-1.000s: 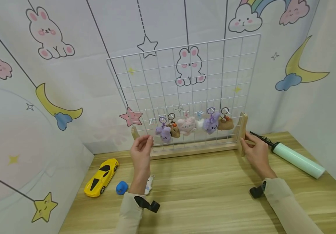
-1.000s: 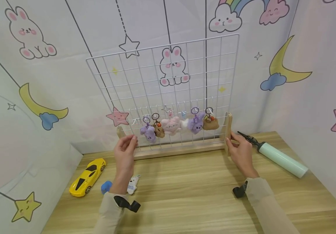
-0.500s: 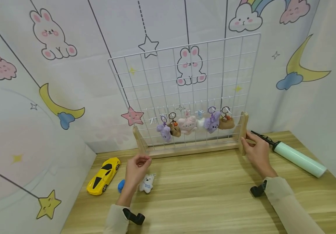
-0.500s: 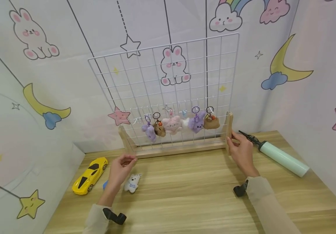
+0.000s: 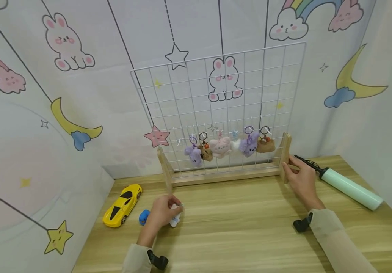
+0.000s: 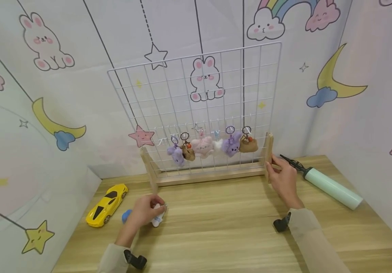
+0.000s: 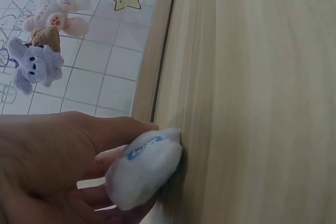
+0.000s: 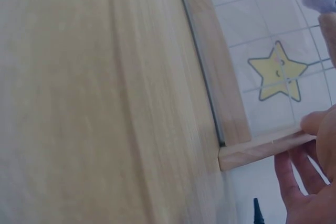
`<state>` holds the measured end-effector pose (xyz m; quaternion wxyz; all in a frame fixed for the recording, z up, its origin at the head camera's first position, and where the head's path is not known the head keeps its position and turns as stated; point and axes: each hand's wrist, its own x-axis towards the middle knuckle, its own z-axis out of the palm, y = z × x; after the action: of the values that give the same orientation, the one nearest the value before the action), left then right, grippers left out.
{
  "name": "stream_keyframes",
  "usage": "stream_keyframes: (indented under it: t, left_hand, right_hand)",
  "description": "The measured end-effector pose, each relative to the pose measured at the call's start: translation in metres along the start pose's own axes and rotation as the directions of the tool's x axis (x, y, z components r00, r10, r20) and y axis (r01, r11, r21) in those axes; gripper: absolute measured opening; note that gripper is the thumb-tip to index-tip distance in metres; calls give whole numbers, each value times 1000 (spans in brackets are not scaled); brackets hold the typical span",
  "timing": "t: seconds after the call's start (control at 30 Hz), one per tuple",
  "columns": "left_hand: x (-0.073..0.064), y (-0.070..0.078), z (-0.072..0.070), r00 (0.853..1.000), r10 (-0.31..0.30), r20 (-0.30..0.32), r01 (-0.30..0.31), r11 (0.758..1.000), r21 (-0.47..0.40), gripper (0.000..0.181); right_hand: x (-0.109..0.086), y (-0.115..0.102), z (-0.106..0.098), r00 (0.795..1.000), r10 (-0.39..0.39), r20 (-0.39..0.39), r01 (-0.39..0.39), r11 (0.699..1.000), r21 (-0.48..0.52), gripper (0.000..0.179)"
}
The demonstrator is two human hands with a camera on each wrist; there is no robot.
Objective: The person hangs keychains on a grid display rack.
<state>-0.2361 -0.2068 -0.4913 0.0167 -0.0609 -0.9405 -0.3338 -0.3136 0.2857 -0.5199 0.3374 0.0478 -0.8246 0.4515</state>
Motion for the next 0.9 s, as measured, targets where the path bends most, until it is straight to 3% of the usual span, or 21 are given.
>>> stream_keyframes:
  t: [0.2,0.53,0.7,0.9]
  left_hand:
    - [-2,3,7,1000,18,-23,-18,1000,-8,11]
    - [-3,11,15,998,61,-10,-61,998,33,5]
    - [0,17,9,989,119,-91,-119,993,0,8]
    - [6,30,-1,981,103,-165,-119,988,-95,10]
  right_hand:
    - [-2,-1,0,1000,13,0,-13,1000,-8,43]
    - [-2,-2,0,1000,3,0,-3,1000,4,43]
    - [-1,-2,0,1000,0,2,0,1000,17,43]
    - [-1,-2,0,1000,12,-6,-12,1000,10,43]
